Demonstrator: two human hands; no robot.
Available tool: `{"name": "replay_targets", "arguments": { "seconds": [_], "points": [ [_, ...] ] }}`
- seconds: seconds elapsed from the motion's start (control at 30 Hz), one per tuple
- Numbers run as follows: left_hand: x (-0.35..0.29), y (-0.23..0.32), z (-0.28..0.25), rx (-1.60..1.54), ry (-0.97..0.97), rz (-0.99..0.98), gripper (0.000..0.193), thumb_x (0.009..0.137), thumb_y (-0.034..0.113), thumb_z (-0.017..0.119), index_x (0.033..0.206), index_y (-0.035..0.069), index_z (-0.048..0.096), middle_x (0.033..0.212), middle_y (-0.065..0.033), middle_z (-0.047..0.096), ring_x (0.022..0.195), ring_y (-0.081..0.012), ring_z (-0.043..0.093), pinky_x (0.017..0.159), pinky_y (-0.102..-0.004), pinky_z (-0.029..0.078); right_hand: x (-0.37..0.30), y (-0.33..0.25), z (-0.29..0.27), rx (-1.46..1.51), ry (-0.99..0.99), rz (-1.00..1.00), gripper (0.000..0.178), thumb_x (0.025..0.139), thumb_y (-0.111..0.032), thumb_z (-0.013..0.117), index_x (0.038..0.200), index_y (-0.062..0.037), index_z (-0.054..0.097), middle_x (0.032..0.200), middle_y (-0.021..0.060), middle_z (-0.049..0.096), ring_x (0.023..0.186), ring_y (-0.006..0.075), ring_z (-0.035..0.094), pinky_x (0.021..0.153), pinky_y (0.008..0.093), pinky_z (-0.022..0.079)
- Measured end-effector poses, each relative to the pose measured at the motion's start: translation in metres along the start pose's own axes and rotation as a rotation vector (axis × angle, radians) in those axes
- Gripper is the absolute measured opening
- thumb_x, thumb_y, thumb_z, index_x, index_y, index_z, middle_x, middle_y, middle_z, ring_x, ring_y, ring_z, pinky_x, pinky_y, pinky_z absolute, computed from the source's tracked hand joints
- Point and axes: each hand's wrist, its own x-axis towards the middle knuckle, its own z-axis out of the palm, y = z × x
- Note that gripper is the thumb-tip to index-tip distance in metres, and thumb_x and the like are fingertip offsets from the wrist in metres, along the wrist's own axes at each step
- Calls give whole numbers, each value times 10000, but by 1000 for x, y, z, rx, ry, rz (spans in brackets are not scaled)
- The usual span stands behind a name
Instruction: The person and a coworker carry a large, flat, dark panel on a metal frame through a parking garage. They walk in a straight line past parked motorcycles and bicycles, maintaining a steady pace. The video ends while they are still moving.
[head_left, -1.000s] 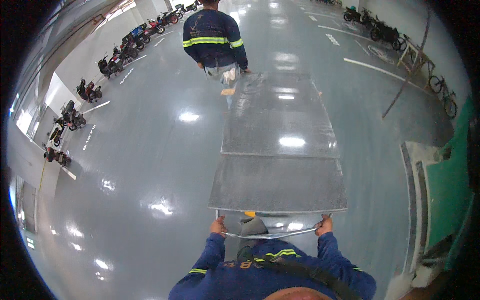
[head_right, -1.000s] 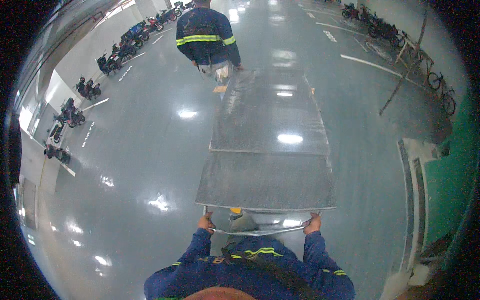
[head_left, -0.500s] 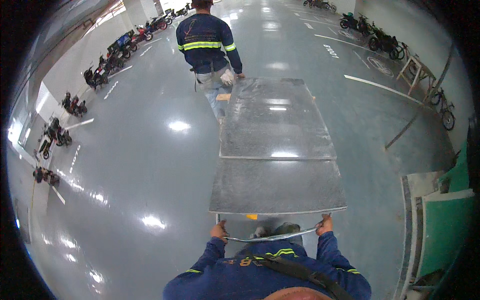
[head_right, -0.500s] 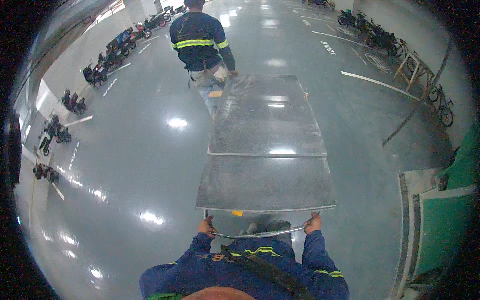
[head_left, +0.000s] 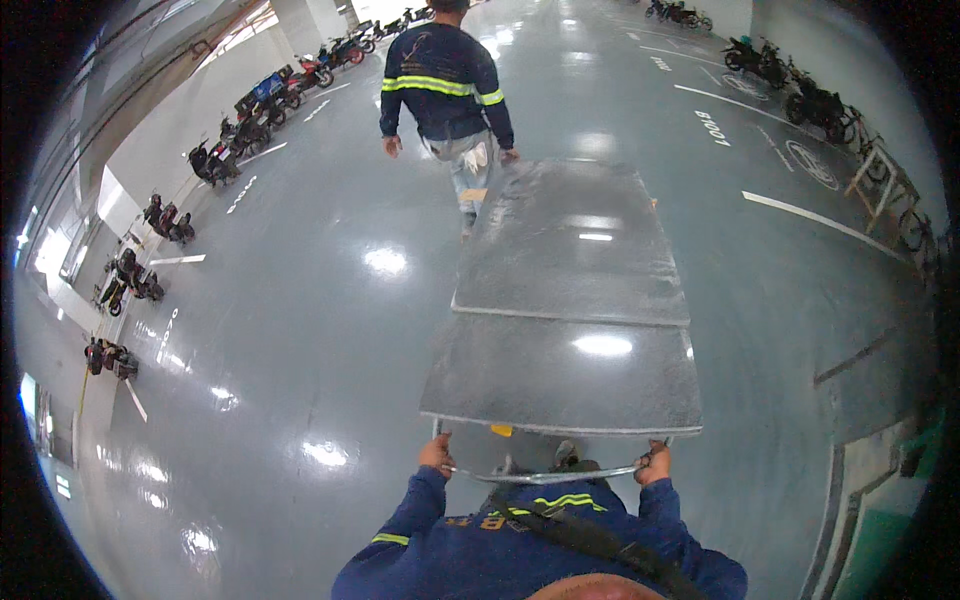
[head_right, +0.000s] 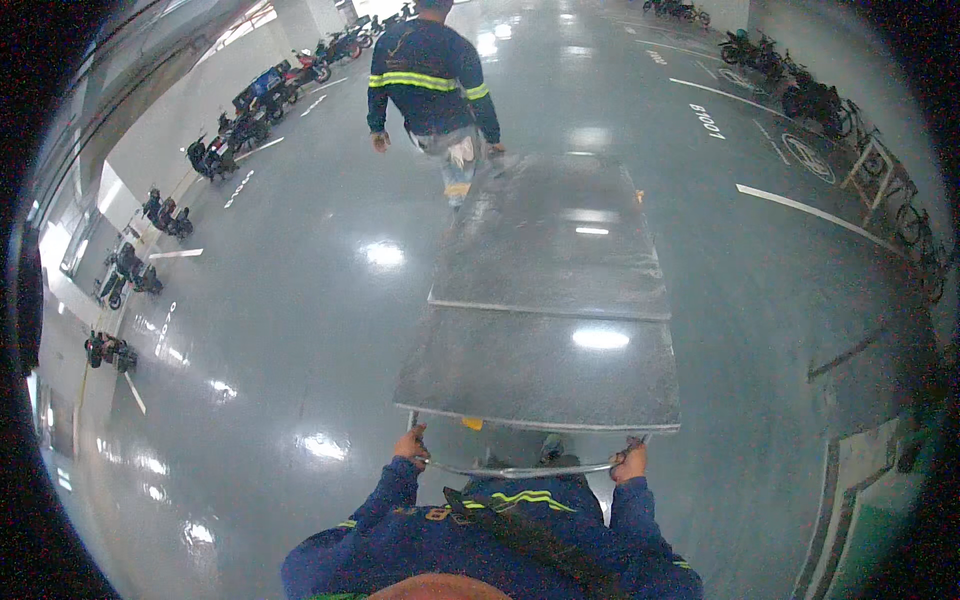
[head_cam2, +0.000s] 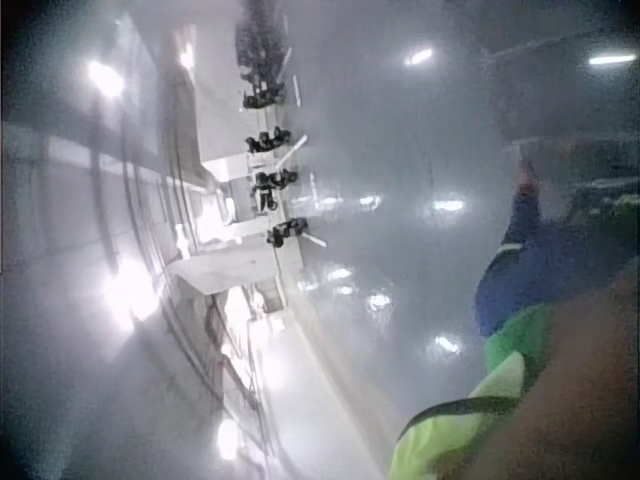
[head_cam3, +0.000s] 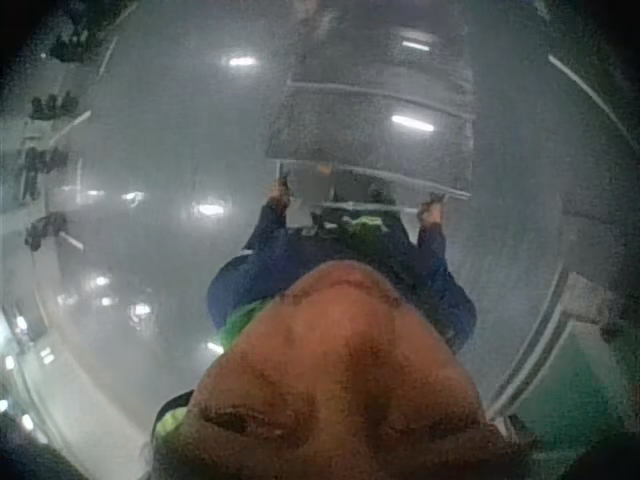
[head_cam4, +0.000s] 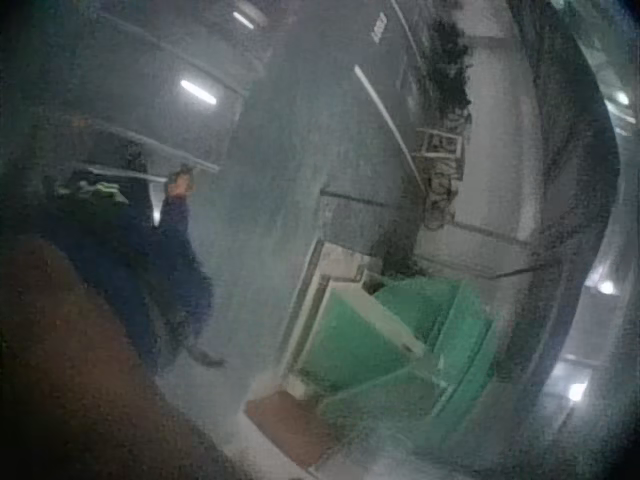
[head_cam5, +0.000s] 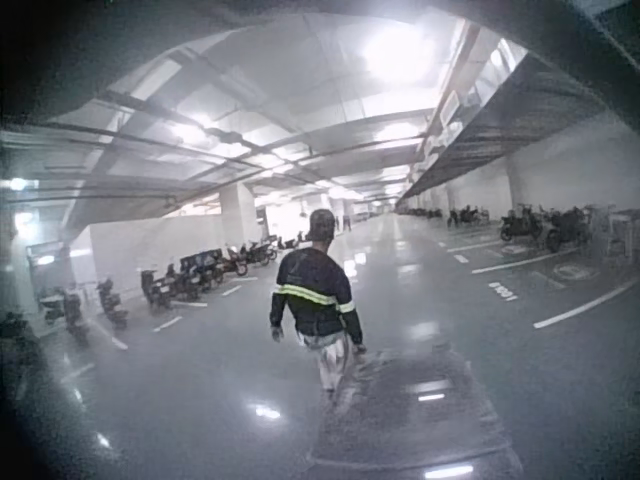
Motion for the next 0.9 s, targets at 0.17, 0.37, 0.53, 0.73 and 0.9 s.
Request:
{"name": "replay_targets", "arguments": {
  "seconds": [0.17,0.37,0.53,0.73,0.9],
  "points": [
    [3,48,9,-645,51,-792,424,708,151,772,1091,45,626,675,-33,514,539,-194,527,459,-342,420,-22,12,-15,-54,141,-109,186,909,-251,515,1026,-107,517,714,17,425,516,139,391,457,313,393],
    [8,-20,-89,-390,-241,-266,572,673,121,723,1230,94,595,790,-67,597,664,-236,602,566,-354,504,-95,29,57,5,101,46,153,859,-199,566,835,-163,419,598,-16,325,430,115,331,408,303,351],
    [40,-2,-120,279,-215,-8,661,602,129,706,1252,130,581,993,-134,668,855,-309,660,725,-406,535,-115,63,89,58,252,5,200,842,-207,592,787,-178,401,605,-17,328,449,105,343,408,259,326],
    [148,-9,-169,-196,-307,-368,672,624,70,711,1279,135,577,971,-134,676,859,-299,669,727,-389,533,-129,89,180,69,222,-121,210,839,-178,603,780,-174,402,609,-17,331,449,107,334,413,257,326],
    [328,95,-292,179,-326,-65,661,685,25,680,1327,108,544,937,-119,662,811,-265,671,707,-349,531,-206,98,401,113,235,-144,185,844,-193,613,789,-149,442,610,0,336,468,127,355,431,290,326]
  ]
}}
